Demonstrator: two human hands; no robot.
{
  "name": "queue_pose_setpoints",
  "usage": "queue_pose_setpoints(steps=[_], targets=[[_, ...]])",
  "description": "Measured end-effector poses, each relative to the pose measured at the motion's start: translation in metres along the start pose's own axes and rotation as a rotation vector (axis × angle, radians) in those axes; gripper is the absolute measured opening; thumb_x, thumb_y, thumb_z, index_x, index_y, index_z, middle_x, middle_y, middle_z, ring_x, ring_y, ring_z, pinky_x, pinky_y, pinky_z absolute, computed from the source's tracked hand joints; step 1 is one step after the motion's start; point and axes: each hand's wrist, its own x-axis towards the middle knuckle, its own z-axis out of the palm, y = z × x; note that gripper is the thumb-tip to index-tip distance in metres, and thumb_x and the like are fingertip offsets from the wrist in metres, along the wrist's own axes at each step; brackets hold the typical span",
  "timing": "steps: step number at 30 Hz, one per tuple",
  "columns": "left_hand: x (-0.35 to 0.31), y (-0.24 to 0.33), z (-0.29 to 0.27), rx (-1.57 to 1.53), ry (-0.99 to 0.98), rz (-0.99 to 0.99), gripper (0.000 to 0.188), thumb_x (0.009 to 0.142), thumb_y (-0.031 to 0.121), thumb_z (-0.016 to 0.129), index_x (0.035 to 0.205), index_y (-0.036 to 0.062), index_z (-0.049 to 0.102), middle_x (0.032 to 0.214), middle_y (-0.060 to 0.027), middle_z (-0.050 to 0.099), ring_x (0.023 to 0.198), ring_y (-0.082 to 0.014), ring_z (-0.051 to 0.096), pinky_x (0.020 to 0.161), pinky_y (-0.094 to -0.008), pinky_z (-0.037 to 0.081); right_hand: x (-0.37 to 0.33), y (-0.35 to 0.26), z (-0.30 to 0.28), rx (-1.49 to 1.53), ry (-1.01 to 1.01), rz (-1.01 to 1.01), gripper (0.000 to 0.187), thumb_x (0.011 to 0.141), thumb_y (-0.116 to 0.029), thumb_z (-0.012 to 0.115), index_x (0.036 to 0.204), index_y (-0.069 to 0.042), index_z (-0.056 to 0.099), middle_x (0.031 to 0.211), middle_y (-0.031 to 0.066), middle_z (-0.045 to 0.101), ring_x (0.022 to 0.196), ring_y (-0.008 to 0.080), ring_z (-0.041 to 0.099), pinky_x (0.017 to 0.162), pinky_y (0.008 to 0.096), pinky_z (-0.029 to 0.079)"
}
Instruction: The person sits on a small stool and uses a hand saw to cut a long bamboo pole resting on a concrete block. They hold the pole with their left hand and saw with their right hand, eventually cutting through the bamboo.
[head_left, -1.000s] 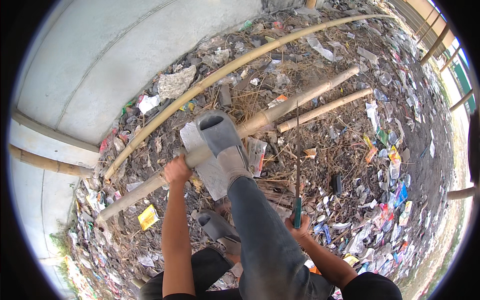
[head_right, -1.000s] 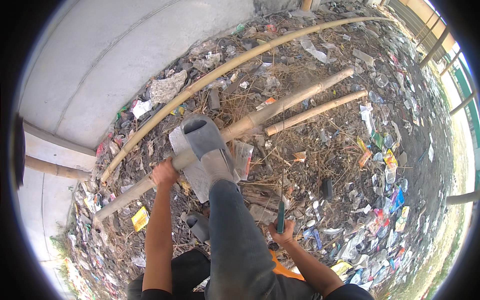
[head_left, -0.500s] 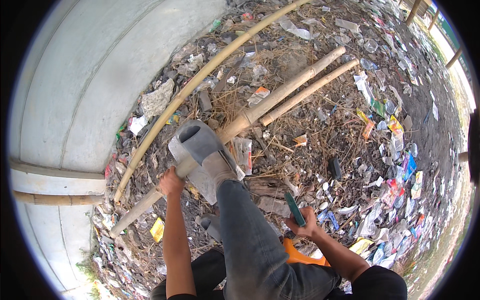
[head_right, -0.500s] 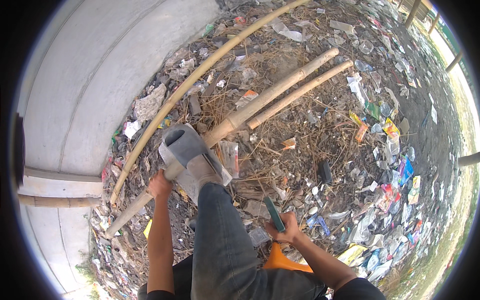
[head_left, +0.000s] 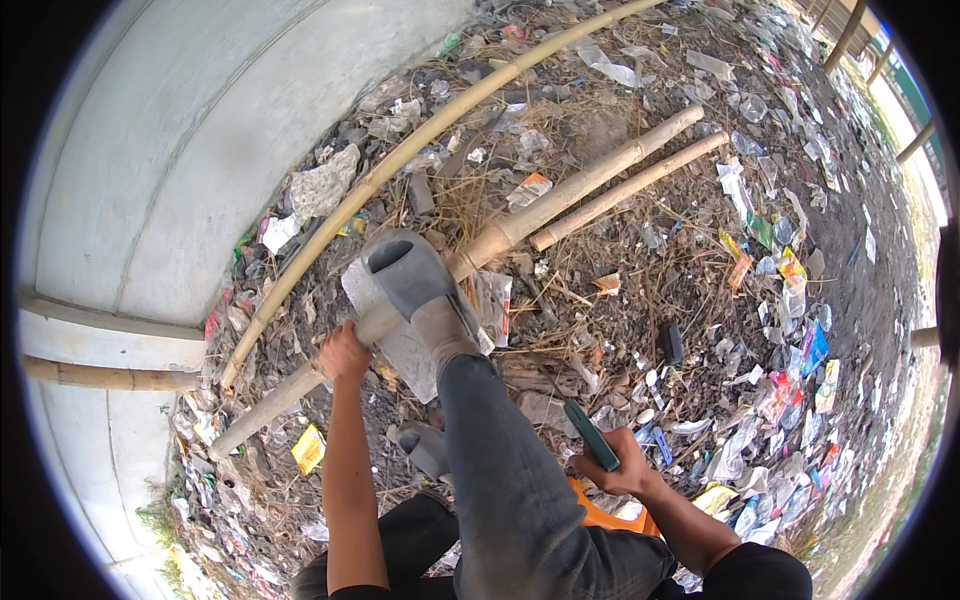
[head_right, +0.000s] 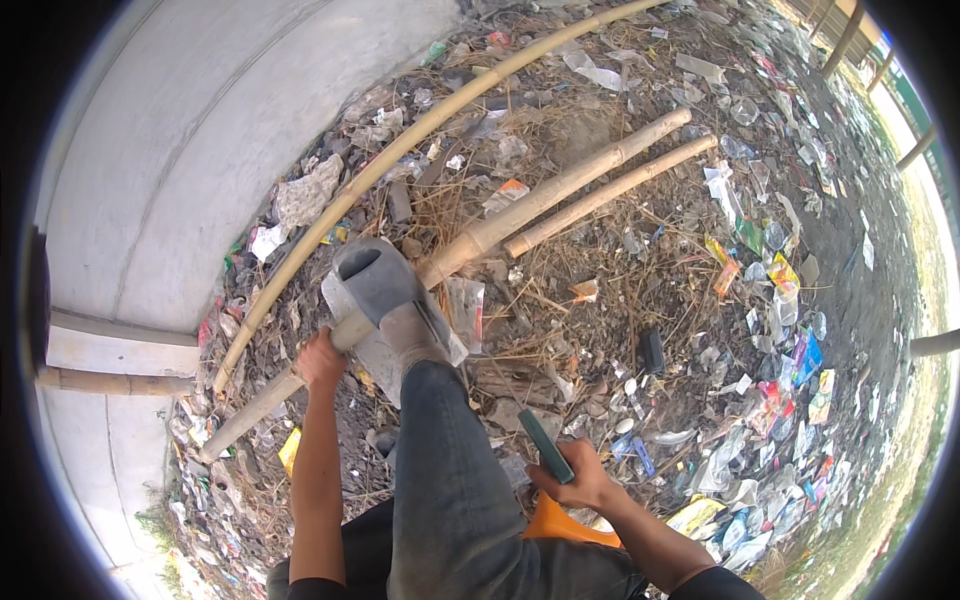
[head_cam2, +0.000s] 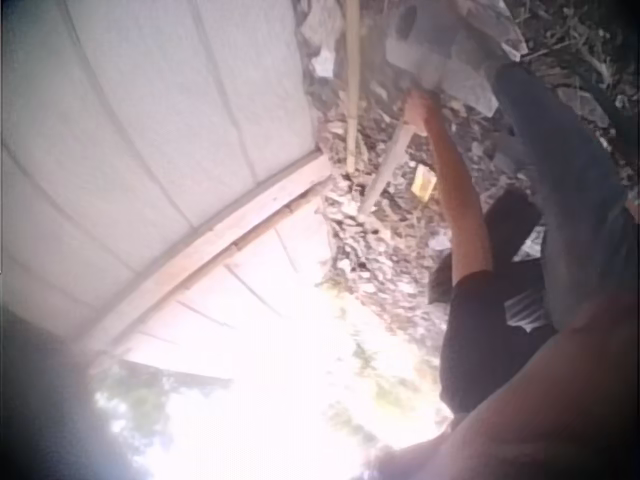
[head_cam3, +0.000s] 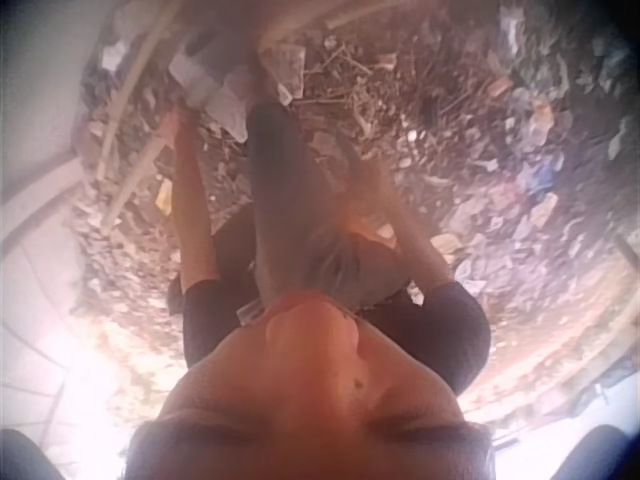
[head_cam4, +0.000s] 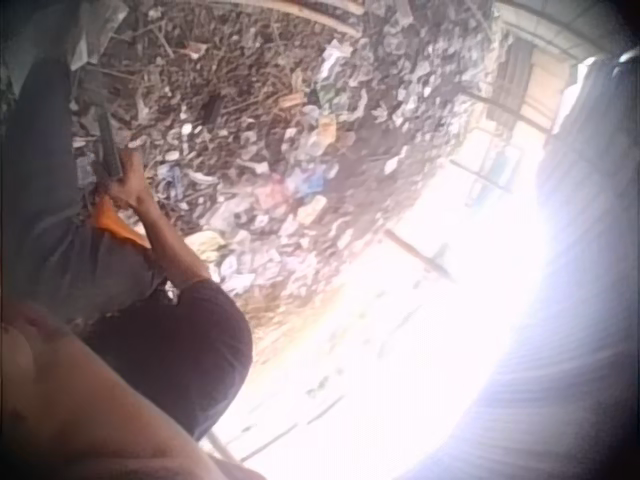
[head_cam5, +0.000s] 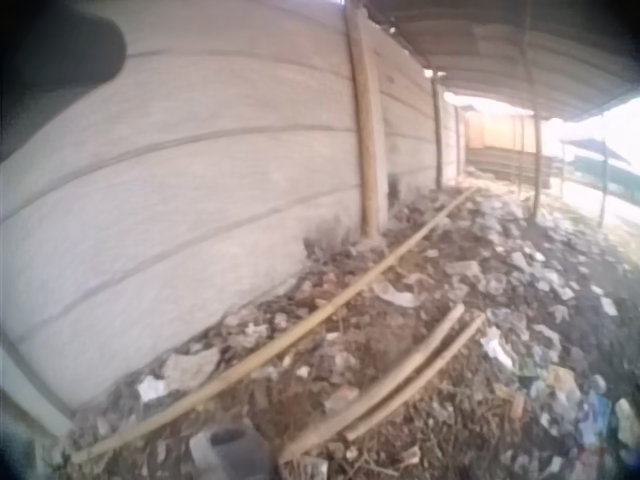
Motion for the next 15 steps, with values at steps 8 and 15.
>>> queue_pose_setpoints(steps=[8,15], targets=[[-0.001,-0.007,0.005,-0.043,-0.012,0.017,0.034,0.07,0.009,0.078,0.102,0.0125,0.065,0.097,-0.0105,0.072,0.098,-0.033,0.071,0.089,-0.0456,0.056,-0.048,-0.034,-0.007,-0.059,-0.04,0.075,0.026,0.084,-0.013,0.079,0.066,-0.003,0.062,0.054,0.0047,0.057,0.05,0.0085,0.053,0.049,0.0312,0.042],[0.006,-0.014,-0.01,-0.028,-0.092,0.059,0.035,0.073,0.011,0.074,0.107,0.0146,0.065,0.098,-0.0113,0.074,0.092,-0.035,0.073,0.083,-0.0482,0.059,-0.002,-0.077,-0.003,0.05,-0.152,-0.01,0.022,0.081,-0.009,0.073,0.066,0.0,0.06,0.055,0.0068,0.056,0.051,0.0134,0.052,0.051,0.0347,0.041]])
